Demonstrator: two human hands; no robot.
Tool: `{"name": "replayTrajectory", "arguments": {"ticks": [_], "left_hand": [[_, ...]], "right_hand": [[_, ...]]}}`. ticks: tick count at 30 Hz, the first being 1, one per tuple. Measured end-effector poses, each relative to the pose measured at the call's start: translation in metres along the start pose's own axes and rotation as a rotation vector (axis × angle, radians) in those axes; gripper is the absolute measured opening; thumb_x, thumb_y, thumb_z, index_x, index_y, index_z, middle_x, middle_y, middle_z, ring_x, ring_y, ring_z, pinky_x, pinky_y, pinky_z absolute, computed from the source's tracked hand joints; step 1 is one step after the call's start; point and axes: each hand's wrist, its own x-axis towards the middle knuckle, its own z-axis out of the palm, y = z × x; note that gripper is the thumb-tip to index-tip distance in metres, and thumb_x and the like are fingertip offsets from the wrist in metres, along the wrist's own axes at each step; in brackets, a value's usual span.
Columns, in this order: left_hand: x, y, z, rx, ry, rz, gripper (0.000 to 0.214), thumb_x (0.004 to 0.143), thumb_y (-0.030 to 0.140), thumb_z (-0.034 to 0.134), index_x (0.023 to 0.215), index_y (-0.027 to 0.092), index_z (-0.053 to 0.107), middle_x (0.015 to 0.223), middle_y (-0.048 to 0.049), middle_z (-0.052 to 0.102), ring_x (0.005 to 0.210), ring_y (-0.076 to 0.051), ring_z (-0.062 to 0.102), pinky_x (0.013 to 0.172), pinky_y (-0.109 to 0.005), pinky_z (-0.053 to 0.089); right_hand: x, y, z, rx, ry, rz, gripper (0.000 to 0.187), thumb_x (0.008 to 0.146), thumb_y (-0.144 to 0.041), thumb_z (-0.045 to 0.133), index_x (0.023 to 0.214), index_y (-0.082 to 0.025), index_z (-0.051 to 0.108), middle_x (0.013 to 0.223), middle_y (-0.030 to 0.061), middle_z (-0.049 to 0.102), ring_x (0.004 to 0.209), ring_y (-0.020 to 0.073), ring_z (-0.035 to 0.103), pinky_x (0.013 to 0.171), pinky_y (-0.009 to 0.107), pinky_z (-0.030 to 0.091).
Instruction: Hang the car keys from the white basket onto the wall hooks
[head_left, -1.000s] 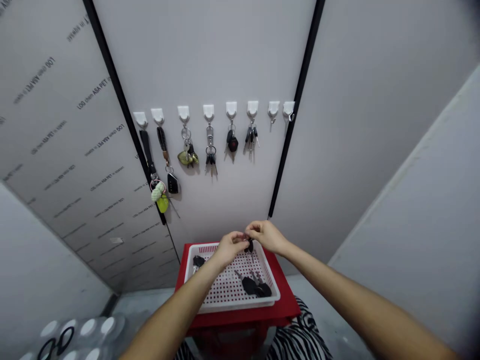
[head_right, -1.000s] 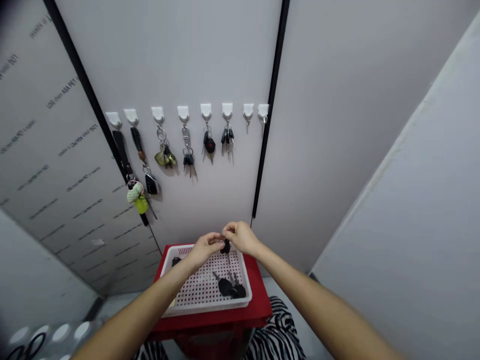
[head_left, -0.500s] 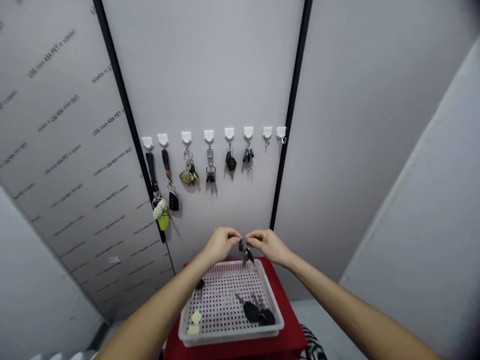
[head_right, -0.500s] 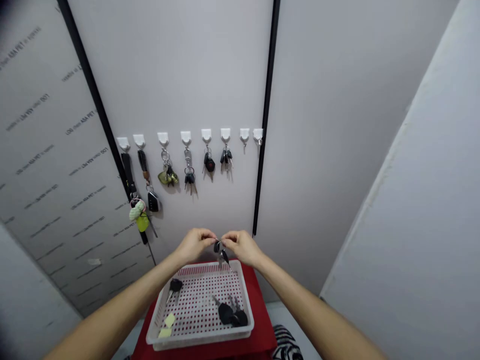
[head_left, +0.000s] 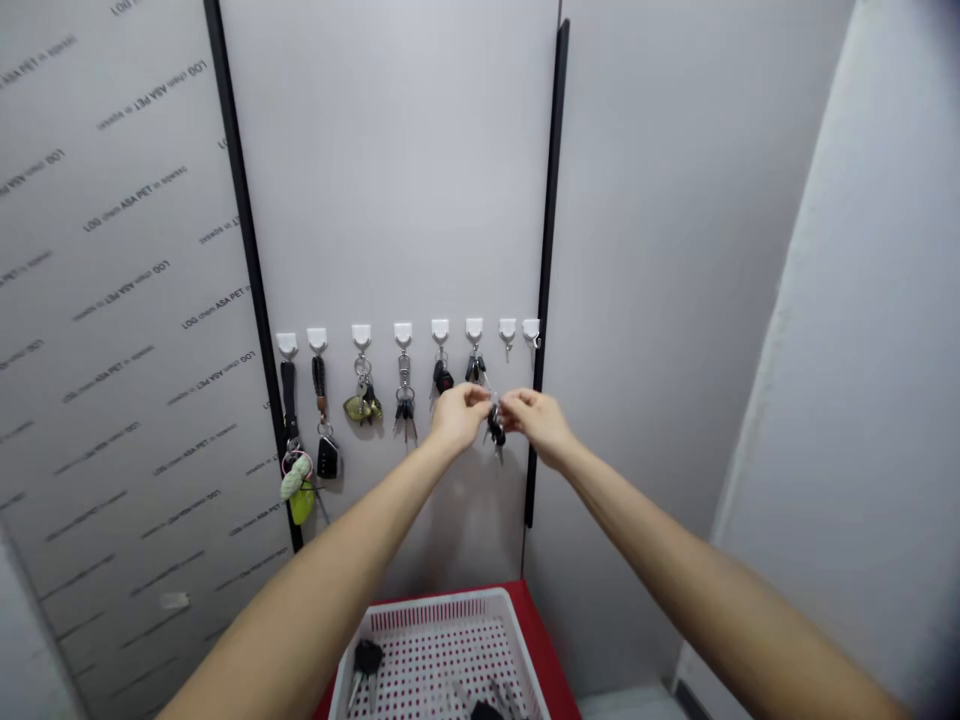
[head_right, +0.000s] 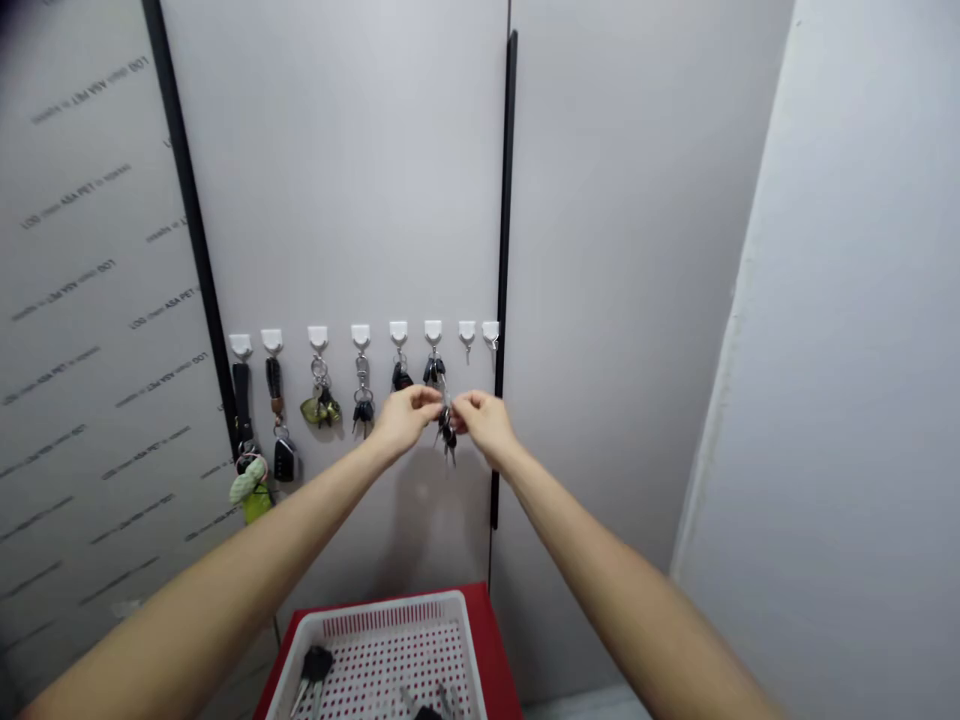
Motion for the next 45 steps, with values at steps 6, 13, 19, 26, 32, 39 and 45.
{"name": "replayTrajectory", "arguments": {"ticks": [6,13,19,26,32,39,45], "left_hand": [[0.013,0.019,0.006,0.012,-0.010,0.075,0.018,0.059,0.014,0.046,0.076,0.013,0.052,0.075,-0.0043,0.057,0.067,-0.010,0.051,0.063,-0.022,0.039],[-0.010,-0.008,0.003,0.061,-0.060,-0.008,0.019,0.059,0.014,0.046,0.077,0.012,0.052,0.074,-0.0046,0.056,0.064,-0.010,0.049,0.061,-0.022,0.040],[-0.085,-0.080,0.012,0.027,-0.323,-0.191,0.021,0.059,0.013,0.045,0.079,0.011,0.052,0.073,-0.0037,0.056,0.065,-0.009,0.049,0.062,-0.021,0.039],[-0.201,-0.145,0.027,0.317,-0.756,-0.170,0.027,0.053,0.016,0.049,0.080,0.016,0.054,0.073,-0.0012,0.054,0.067,-0.012,0.047,0.059,-0.022,0.036],[-0.205,-0.151,0.030,0.473,-0.775,-0.146,0.014,0.051,0.025,0.053,0.062,0.016,0.054,0.061,-0.0001,0.051,0.059,-0.013,0.044,0.052,-0.021,0.031],[-0.183,-0.143,0.012,0.043,-0.611,-0.462,0.008,0.058,0.023,0.045,0.058,0.014,0.047,0.046,0.0054,0.040,0.044,-0.006,0.035,0.043,-0.017,0.026],[-0.137,-0.109,-0.006,-0.243,-0.376,-0.549,0.007,0.059,0.020,0.045,0.056,0.013,0.044,0.044,0.0061,0.040,0.041,-0.004,0.035,0.043,-0.016,0.027]], "right_hand": [[0.052,-0.037,-0.012,-0.041,0.175,-0.032,0.009,0.060,-0.017,0.046,0.053,-0.013,0.044,0.048,-0.0020,0.048,0.038,0.0034,0.044,0.037,0.016,0.038],[0.065,-0.021,-0.010,-0.050,0.247,0.042,0.008,0.061,-0.015,0.044,0.054,-0.012,0.043,0.047,-0.0009,0.047,0.036,0.0045,0.042,0.037,0.019,0.038],[0.024,0.032,-0.015,-0.298,0.325,-0.104,0.018,0.062,-0.018,0.042,0.078,-0.015,0.049,0.063,-0.0010,0.052,0.050,0.0056,0.046,0.049,0.019,0.038],[-0.128,0.118,-0.003,-0.848,-0.940,-0.078,0.018,0.058,-0.019,0.048,0.072,-0.016,0.058,0.071,0.0024,0.058,0.068,0.0121,0.050,0.065,0.024,0.035],[-0.164,0.142,0.003,-1.228,-1.036,-0.173,0.017,0.055,-0.029,0.053,0.065,-0.016,0.058,0.072,0.0073,0.058,0.078,0.0208,0.046,0.072,0.037,0.025],[-0.145,0.133,-0.002,-0.953,-0.838,-0.067,0.014,0.063,-0.021,0.044,0.060,-0.015,0.056,0.065,0.0029,0.057,0.067,0.0130,0.047,0.065,0.028,0.030],[-0.111,0.100,-0.012,-0.380,-0.556,0.247,0.019,0.064,-0.029,0.044,0.059,-0.012,0.051,0.051,-0.0020,0.048,0.048,0.0064,0.043,0.049,0.020,0.033]]}}
